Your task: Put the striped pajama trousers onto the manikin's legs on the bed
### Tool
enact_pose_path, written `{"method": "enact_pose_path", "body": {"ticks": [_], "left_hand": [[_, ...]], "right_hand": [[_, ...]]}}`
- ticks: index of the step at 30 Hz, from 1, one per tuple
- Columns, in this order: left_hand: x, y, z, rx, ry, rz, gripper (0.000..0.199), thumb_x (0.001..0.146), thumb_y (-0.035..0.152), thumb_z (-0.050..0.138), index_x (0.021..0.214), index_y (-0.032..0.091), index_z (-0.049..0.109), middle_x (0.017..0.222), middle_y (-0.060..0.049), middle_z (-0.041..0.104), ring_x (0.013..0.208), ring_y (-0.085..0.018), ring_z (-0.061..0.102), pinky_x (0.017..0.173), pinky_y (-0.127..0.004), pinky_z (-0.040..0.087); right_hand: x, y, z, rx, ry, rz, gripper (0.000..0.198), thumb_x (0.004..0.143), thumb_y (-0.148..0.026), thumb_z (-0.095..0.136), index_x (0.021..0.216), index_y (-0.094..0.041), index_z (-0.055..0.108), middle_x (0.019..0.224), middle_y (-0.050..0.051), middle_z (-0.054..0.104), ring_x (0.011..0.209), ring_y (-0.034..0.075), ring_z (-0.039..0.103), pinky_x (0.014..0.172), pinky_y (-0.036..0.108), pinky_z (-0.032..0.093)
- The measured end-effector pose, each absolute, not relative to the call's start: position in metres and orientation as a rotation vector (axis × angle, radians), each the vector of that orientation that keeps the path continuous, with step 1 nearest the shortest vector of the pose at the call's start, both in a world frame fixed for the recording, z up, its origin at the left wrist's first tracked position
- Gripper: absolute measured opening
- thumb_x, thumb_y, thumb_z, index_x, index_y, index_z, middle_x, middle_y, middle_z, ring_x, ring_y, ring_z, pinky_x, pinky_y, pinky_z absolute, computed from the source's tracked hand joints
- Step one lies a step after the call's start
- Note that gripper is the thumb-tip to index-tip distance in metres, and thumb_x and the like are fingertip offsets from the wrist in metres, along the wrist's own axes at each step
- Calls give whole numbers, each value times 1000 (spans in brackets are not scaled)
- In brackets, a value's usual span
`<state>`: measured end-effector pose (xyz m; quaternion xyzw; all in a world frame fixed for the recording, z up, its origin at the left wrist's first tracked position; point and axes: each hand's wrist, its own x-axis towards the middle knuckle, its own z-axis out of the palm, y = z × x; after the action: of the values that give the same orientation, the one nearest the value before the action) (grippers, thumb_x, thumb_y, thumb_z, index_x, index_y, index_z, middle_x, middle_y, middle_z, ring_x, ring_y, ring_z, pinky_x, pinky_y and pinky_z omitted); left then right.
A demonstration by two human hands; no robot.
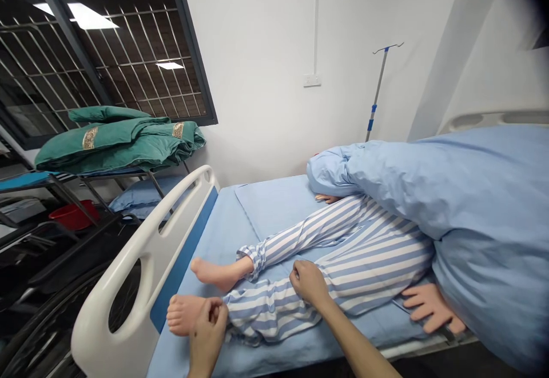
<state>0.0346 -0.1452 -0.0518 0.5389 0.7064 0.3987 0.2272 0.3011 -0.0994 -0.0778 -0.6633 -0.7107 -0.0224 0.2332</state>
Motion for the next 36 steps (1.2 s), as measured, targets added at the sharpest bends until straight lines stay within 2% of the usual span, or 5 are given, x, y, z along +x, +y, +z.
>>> {"method": "enact_pose_path", "body": {"ticks": [4,14,22,30,36], "left_hand": [[40,-130,-34,1623,2112,1099,18,69,37,43,70,21,49,64,1,56,65,-16,53,64,-26,40],[111,-29,-52,1882,2084,265,33,70,48,41,70,18,54,87,-12,63,84,-27,56,69,-36,39],[93,-30,-64,1914,2018,228,27,73,43,38,66,20,50,73,-4,63,75,-20,57,60,-27,37],[41,-48,-49,2037,2110,-33,25,71,41,42,71,19,52,85,-10,63,81,-25,58,64,-32,38],[36,-42,-48,2040,2254,156,31,77,35,34,93,17,54,89,-12,62,80,-25,58,65,-35,40]], "right_hand": [[301,-99,-79,-1830,-1942,-58,12,75,-19,42,71,-17,53,70,3,57,70,15,49,64,25,25],[301,-99,-82,-1824,-1921,-47,11,75,-19,42,71,-17,53,71,4,57,72,16,48,65,26,25],[301,-98,-79,-1835,-1896,-5,11,74,-19,43,73,-16,54,72,5,58,73,17,48,65,27,26],[301,-99,-77,-1864,-1903,6,13,74,-20,42,73,-17,55,72,5,58,73,17,50,65,27,27],[301,-99,-77,-1857,-1912,-20,12,75,-19,42,73,-17,54,72,4,57,73,16,49,64,26,26]]}}
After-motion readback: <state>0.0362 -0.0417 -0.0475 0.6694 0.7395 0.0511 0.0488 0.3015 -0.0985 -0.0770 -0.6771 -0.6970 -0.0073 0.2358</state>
